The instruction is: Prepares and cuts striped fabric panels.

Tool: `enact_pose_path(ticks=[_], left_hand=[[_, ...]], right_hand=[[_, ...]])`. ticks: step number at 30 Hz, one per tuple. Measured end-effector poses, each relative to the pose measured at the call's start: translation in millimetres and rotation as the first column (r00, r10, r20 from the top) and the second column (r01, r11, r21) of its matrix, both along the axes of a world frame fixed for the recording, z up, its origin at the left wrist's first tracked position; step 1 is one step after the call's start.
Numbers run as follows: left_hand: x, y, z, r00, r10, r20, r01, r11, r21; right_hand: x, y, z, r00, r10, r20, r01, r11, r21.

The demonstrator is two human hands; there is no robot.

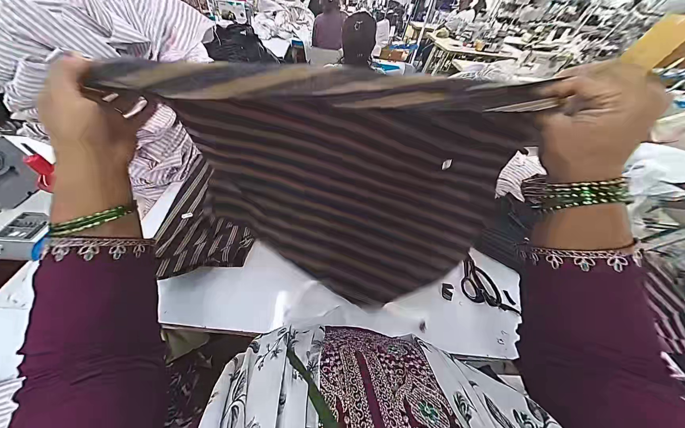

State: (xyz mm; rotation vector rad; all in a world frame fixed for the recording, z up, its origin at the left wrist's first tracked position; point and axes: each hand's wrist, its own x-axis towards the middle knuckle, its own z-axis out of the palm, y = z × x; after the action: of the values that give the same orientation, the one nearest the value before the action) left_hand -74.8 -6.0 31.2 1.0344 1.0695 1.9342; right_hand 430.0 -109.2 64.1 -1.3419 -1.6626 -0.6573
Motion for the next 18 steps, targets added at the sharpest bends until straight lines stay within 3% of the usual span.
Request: enact_pose_path(ticks=[3,5,8,10,12,14,16,18], left_hand=[[-44.2,-3.3,-9.0,0.999,-0.054,-0.003,0.054,0.971,0.232],[-68.9,-14.8,-39.3,0.991,-0.123,-0.057,0.133,0.961,0.243],[-44.8,-56.9,-86.5,0.991,-0.128,-0.044,0.128,0.992,-0.006],[-21.9,-75.2,-128.4,0.995,-0.103,-0.017,0.095,0.963,-0.251],[0.9,-88.6,-167.2,0.990,-0.143,-0.009,0.124,0.886,-0.447],[18.6,-98.7,-196.4,0.985,-0.167,0.051,0.167,0.817,-0.553],[29.7,-105.6,-210.2,0.977,-0.172,0.129,0.215,0.769,-0.602],[32.9,-108.4,-213.1,0.970,-0.178,0.163,0.241,0.762,-0.601]], right_hand=[[15.7,-17.8,-7.4,0.983,0.178,-0.043,-0.163,0.957,0.238],[19.7,-32.9,-29.8,0.973,0.232,0.004,-0.226,0.942,0.248],[14.0,-51.2,-75.1,0.986,0.142,0.092,-0.147,0.988,0.054],[20.1,-54.2,-117.1,0.996,0.080,0.032,-0.072,0.981,-0.181],[30.3,-54.7,-154.8,1.000,-0.004,-0.004,0.002,0.855,-0.518],[38.0,-54.7,-183.4,0.996,-0.079,0.032,0.074,0.611,-0.788],[38.7,-55.4,-195.0,0.991,-0.123,0.050,0.090,0.345,-0.934],[28.3,-59.2,-199.3,0.995,-0.095,-0.029,0.004,0.329,-0.944]])
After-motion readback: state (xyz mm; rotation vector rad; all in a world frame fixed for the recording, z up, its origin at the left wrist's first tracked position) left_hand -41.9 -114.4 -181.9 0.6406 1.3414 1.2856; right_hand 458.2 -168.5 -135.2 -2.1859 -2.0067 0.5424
